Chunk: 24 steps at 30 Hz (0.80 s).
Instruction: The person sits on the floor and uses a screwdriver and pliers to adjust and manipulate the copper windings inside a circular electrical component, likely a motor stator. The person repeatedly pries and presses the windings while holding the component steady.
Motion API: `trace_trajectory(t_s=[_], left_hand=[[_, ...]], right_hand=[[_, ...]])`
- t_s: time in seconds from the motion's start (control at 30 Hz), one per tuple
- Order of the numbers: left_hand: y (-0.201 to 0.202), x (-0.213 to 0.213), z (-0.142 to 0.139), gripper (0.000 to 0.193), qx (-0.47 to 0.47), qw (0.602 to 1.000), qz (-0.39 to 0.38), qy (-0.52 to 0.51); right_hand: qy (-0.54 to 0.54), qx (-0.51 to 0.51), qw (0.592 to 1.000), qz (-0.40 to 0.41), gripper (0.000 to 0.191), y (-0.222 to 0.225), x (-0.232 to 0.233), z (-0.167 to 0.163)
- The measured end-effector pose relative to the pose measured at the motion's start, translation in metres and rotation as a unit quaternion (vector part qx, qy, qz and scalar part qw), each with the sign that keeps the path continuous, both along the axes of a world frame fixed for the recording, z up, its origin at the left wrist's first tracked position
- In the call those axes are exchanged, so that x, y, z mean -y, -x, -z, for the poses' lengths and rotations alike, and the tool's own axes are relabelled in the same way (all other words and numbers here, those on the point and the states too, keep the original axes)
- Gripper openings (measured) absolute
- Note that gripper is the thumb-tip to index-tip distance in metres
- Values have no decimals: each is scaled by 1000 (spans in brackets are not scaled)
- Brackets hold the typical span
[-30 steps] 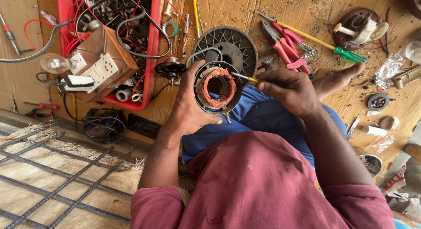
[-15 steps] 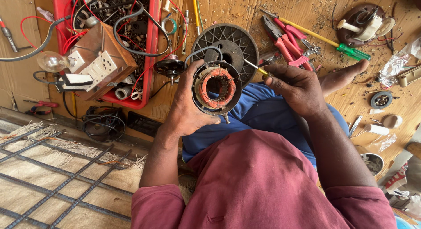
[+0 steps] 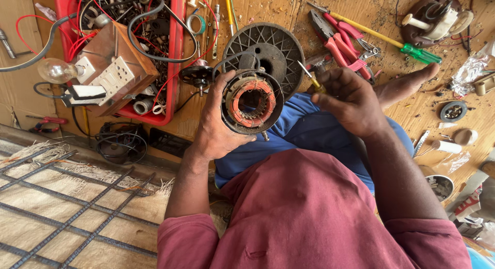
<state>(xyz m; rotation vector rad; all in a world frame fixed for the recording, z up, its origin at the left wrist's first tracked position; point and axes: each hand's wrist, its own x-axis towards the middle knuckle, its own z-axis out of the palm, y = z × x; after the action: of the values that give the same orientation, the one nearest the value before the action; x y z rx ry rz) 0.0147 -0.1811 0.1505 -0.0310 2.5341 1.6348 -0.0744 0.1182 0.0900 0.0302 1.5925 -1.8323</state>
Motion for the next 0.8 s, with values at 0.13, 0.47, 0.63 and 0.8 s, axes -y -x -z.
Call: trace_trajectory(t_s=[0.13, 0.47, 0.63, 0.8], left_hand=[[1, 0, 0, 130, 9, 1000, -2, -19], [2, 0, 2, 129, 18, 999, -2, -30], [3, -1, 1, 128, 8, 1000, -3, -29], [4, -1, 3, 129, 1, 1000, 1, -12]], right_hand=[[114, 44, 992, 28, 35, -6, 12, 4], [-71, 5, 997, -1, 16, -20, 41, -11], [-57, -9, 998, -5, 20, -21, 51, -14], [-29, 38, 999, -3, 23, -20, 53, -10]])
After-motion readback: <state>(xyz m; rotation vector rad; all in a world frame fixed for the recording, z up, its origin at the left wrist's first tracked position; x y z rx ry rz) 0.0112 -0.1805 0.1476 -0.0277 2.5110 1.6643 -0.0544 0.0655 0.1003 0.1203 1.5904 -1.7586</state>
